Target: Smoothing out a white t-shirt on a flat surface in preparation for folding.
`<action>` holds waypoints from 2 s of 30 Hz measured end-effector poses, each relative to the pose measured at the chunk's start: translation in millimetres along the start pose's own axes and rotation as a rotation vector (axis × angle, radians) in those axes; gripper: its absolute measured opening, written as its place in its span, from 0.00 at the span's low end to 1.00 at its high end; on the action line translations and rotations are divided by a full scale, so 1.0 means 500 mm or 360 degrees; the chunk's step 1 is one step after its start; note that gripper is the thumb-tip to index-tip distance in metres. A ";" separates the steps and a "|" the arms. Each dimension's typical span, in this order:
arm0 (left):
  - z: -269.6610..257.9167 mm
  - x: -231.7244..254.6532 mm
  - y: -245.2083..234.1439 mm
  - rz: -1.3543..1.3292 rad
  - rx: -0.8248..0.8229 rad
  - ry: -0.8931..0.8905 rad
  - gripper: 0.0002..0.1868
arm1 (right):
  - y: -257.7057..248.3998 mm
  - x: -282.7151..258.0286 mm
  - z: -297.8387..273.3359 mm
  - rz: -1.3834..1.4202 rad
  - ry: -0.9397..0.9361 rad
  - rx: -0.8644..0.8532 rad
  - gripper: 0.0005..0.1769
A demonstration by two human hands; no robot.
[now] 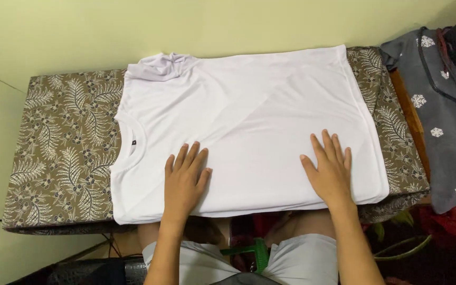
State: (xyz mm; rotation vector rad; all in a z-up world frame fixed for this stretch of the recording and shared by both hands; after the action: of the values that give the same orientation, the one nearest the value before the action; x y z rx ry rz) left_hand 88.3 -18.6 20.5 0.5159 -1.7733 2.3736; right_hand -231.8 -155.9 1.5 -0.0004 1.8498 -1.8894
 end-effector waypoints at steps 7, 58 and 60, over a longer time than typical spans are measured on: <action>0.004 0.014 -0.018 -0.0023 0.0092 -0.0039 0.23 | 0.046 -0.174 0.049 -0.0004 -0.0236 -0.0151 0.35; 0.074 0.196 0.117 0.0113 0.0025 0.0095 0.29 | -0.053 0.187 -0.056 -0.0155 0.0166 0.0138 0.35; 0.079 0.206 0.128 0.0316 0.0031 0.0055 0.28 | -0.049 0.186 -0.063 -0.0380 0.0183 0.0161 0.34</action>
State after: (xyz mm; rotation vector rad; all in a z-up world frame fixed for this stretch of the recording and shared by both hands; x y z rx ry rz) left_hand -20.0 -85.4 8.4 0.3121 -1.8677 2.5137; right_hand -332.2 -159.2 -9.0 -0.0835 1.8979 -2.1857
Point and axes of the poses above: each hand's wrist, its own z-axis towards the middle knuckle, its own y-axis out of the palm, x = y × z, the point moved 4 cm from there along z, towards the middle knuckle, and after that the axes turned 2 degrees about -x, right-handed, at the moved point
